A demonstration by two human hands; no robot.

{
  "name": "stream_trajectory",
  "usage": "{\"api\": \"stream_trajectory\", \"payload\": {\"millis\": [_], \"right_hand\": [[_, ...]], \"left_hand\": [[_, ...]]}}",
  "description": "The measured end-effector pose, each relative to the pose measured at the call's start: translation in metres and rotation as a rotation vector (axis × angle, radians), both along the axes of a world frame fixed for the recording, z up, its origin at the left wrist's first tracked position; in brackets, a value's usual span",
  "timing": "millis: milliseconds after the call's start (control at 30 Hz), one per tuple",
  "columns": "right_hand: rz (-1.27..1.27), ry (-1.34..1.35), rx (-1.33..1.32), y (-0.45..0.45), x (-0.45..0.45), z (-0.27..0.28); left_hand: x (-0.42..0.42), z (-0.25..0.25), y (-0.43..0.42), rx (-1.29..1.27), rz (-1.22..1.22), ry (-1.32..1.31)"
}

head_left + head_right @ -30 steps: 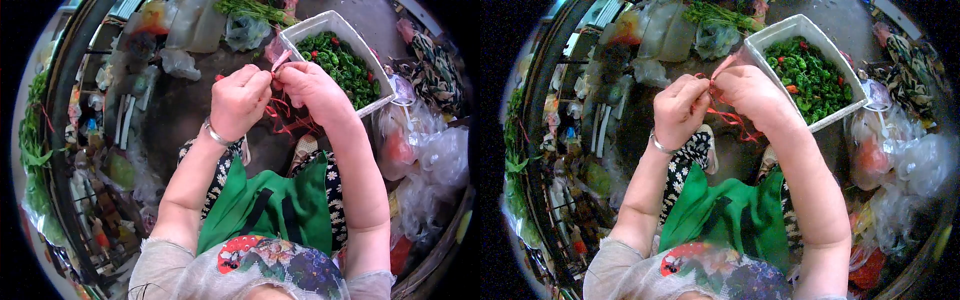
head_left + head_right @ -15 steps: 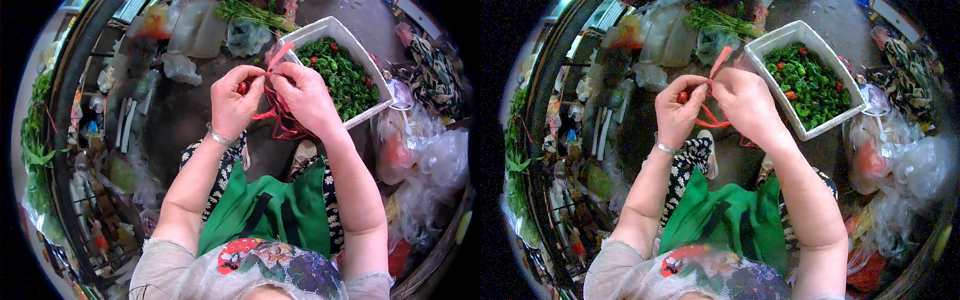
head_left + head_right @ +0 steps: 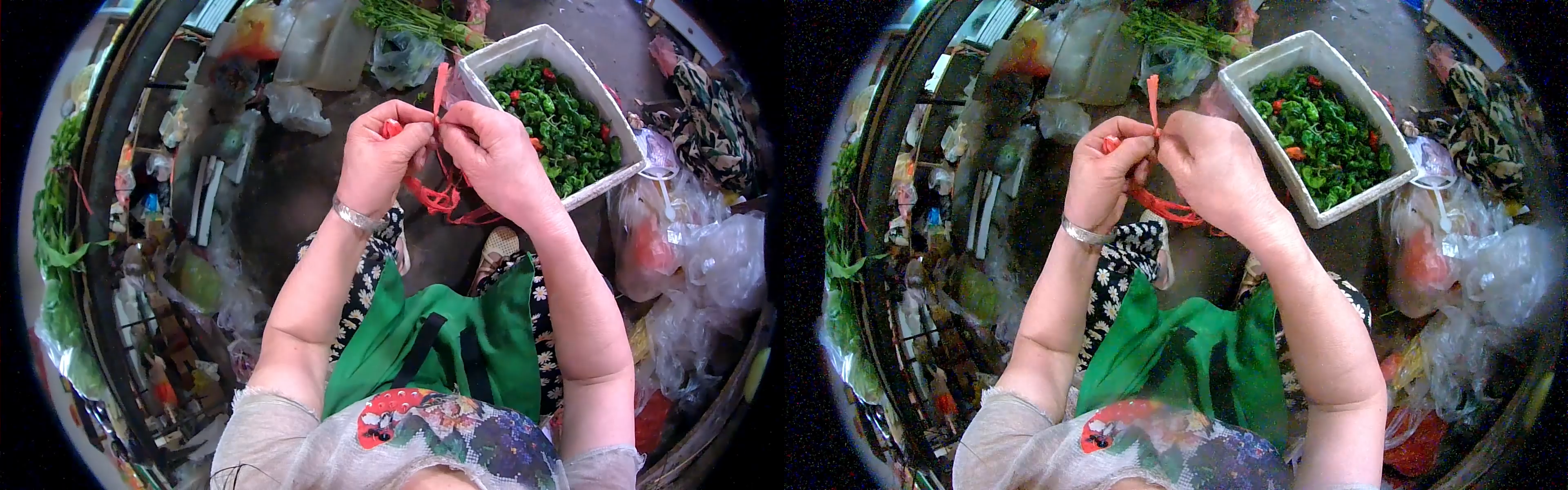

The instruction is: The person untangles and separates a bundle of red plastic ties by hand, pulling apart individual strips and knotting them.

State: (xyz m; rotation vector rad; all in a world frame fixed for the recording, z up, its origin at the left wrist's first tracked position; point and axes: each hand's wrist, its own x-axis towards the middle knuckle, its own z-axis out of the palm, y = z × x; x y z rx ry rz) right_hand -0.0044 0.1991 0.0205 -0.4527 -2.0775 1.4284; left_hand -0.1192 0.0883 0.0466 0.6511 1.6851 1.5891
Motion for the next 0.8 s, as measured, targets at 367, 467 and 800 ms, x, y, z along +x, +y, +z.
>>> {"api": "stream_trajectory", "payload": {"millis": [367, 467, 800], "right_hand": [[0.089, -0.089, -0.118, 0.0078, 0.0055, 0.0089], [0.093, -0.060, -0.142, 0.0068, 0.0052, 0.0093], [0.188, -0.019, -0.341, 0.0077, 0.0050, 0.0076]], "left_hand": [[-0.0007, 0.0037, 0.0005, 0.052, -0.042, -0.009], [-0.0024, 0.0014, -0.0004, 0.037, -0.052, -0.015], [-0.0017, 0.0031, -0.0011, 0.057, -0.035, -0.142]]}}
